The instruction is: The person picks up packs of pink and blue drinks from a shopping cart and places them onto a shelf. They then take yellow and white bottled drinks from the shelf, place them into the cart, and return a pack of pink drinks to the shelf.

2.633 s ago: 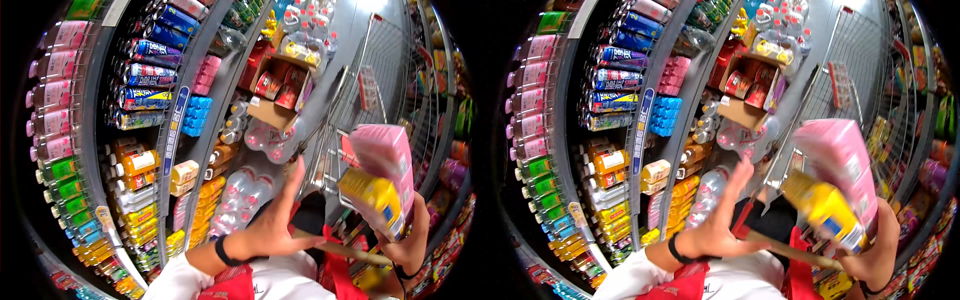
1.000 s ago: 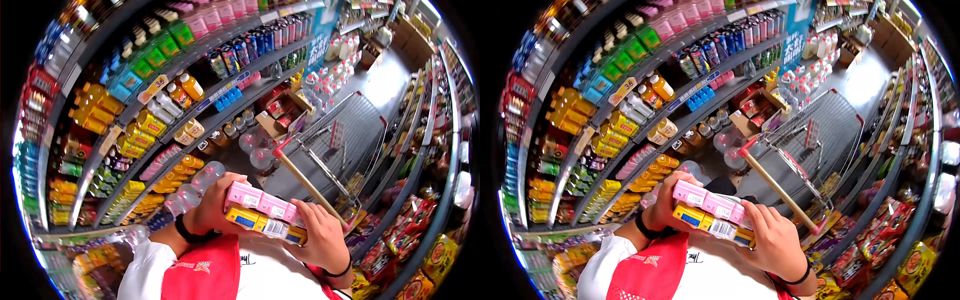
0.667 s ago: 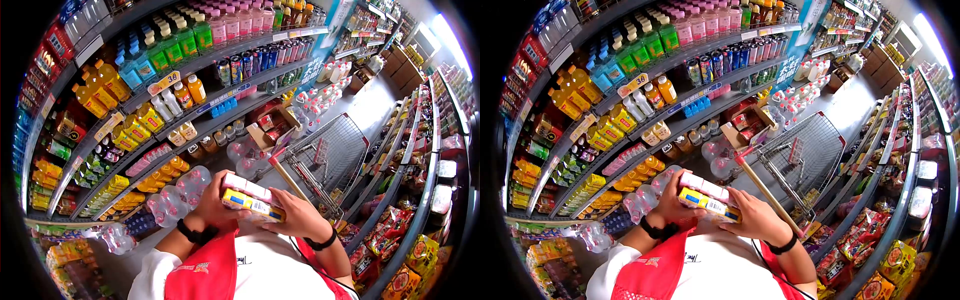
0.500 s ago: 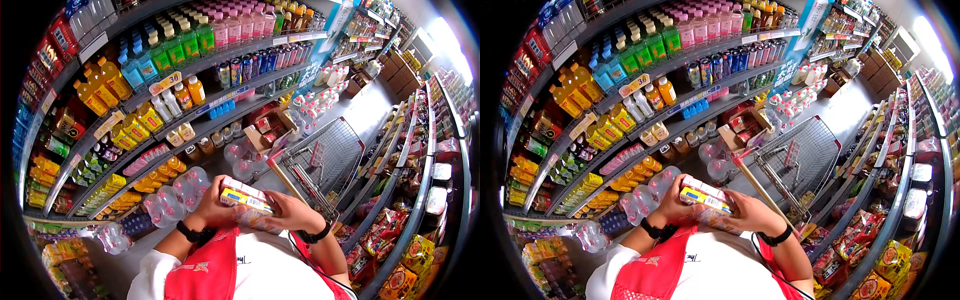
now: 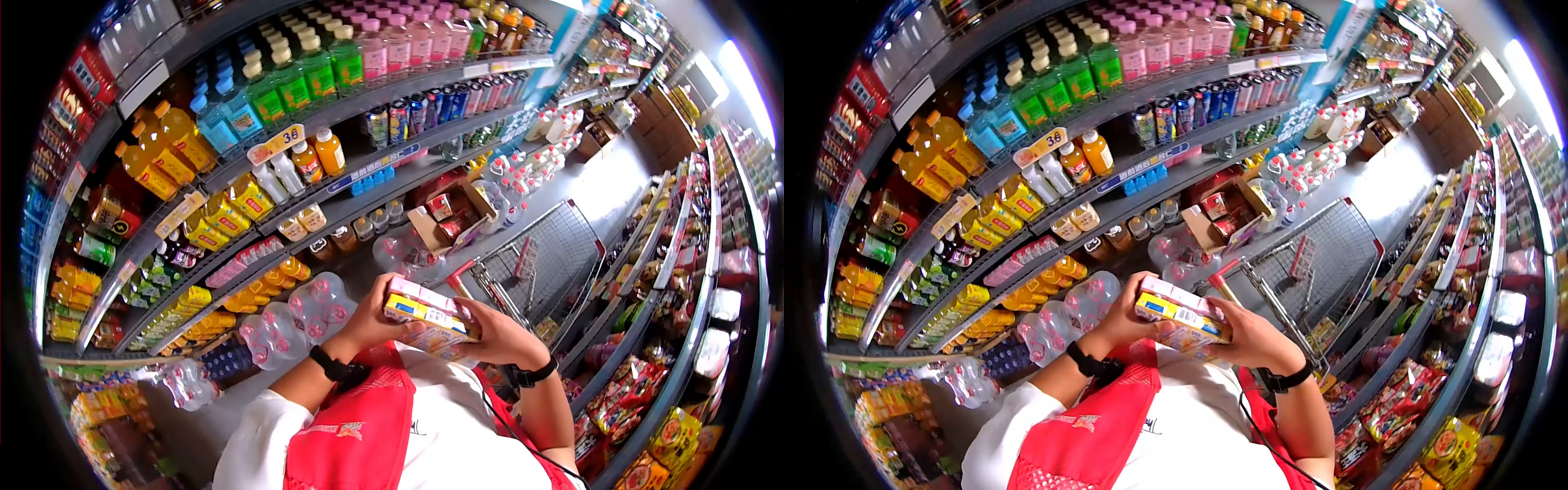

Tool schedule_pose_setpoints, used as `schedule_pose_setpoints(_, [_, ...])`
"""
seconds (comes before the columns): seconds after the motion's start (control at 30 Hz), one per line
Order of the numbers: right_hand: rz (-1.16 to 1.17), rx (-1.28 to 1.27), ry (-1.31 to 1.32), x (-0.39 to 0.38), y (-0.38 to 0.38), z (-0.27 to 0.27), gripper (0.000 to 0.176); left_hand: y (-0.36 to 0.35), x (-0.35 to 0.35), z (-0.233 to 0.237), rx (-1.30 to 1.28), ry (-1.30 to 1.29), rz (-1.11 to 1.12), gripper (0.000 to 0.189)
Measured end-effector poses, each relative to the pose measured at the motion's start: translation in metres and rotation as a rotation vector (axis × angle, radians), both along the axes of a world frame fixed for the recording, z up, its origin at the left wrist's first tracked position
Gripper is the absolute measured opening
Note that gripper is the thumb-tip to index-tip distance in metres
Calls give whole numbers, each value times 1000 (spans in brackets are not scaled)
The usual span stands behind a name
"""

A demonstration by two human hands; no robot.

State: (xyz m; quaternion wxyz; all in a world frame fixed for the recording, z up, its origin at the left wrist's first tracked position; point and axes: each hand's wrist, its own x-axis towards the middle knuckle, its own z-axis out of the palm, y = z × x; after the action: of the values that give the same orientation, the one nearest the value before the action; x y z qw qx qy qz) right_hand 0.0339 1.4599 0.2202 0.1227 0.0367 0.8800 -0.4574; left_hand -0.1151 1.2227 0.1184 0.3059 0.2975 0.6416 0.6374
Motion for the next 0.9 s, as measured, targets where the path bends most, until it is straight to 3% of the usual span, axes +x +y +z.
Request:
schedule_pose_setpoints(0.13, [-38, 123, -135, -11, 9, 28, 89, 17, -16, 8, -13, 4, -104, 97])
schedule_pose_setpoints(0.2, [-66, 61, -73, -10, 14, 18, 90, 24, -19, -5, 45, 85, -87, 99])
schedule_pose_setpoints(0.23, [-51, 165, -192, -16, 10, 31, 92, 25, -19, -6, 33, 60, -80, 99])
schedule_pose_setpoints(0.33, [-4, 175, -126, -19, 8, 22, 86, 21, -20, -9, 13, 10, -98, 95])
schedule_pose_setpoints(0.4, [53, 234, -123, -25, 2, 19, 85, 14, -19, -19, 56, -215, -119, 87])
schedule_pose_setpoints(0.6, [303, 517, 124, -31, -14, 2, 79, -26, -3, -28, -165, -32, -99, 85])
schedule_pose_setpoints(0.73, [417, 607, 173, -27, -25, -17, 81, -38, 10, 0, -466, 395, -121, 76])
schedule_pose_setpoints(0.77, [418, 601, 218, -27, -30, -22, 75, -37, 12, 3, -447, 642, -127, 72])
schedule_pose_setpoints(0.9, [433, 603, 340, -28, -39, -40, 64, -19, 26, -16, -490, 907, -171, 70])
